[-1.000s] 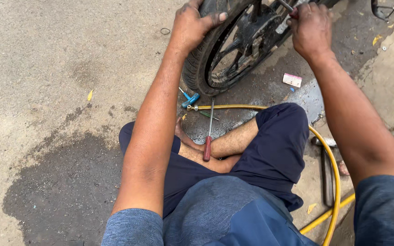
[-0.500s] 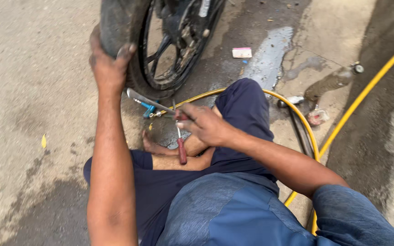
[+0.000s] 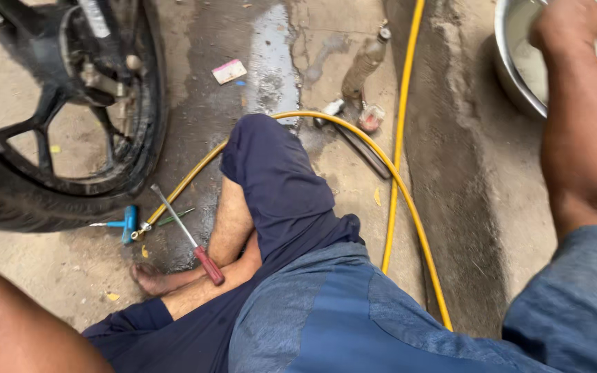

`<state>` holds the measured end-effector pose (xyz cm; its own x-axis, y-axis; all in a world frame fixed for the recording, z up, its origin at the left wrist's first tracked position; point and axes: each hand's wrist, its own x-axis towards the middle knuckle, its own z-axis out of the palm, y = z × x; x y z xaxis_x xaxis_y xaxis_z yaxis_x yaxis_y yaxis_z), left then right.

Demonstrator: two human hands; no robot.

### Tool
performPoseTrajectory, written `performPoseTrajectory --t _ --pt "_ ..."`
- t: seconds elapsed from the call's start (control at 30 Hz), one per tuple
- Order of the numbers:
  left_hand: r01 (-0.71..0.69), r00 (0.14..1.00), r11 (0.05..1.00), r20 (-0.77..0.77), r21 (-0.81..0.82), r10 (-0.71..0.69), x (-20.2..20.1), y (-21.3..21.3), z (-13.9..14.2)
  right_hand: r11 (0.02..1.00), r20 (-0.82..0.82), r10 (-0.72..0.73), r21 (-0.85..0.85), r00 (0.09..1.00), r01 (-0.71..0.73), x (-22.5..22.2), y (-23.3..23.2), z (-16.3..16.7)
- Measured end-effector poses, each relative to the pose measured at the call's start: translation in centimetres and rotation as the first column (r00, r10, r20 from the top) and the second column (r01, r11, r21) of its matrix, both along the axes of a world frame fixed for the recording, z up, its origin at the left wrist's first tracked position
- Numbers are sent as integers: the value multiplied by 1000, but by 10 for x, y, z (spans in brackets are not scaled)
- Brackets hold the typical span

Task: The person sits on the ground beside a motorcycle and works on the front wheel, using tire levers to pry the tire bead off the rim. They work the levers around the wheel and then pull the inner tube out from between the tire and the rim.

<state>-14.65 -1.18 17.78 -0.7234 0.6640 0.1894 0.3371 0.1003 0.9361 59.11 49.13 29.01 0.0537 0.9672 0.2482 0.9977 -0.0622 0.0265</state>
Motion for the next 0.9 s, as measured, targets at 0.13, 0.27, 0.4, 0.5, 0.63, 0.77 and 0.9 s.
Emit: performPoseTrajectory --t 0.13,0.27,0.4,0.5,0.63,0.77,0.9 --pt "-346 871 938 -364 22 330 24 -8 72 964 -107 261 -31 960 -265 -139 -56 27" --pt "-567 735 813 -526 -133 427 55 10 134 807 -245 555 -73 795 -586 -299 -100 48" --pt "-563 776 788 -487 -247 402 78 26 166 610 -221 758 -94 614 -787 -296 -165 106" --pt "-535 803 790 -470 -300 366 93 27 173 465 -111 873 -105 475 -879 -292 -218 138" --pt "-518 813 779 -487 -354 319 108 23 170 291 118 954 -143 275 -946 -361 -250 157" --pt "-536 723 835 -577 -123 379 109 27 167 163 327 938 -120 116 -979 -429 -261 176" --pt "-508 759 853 -531 -120 377 107 30 165 248 441 888 -216 132 -944 -472 -280 197"
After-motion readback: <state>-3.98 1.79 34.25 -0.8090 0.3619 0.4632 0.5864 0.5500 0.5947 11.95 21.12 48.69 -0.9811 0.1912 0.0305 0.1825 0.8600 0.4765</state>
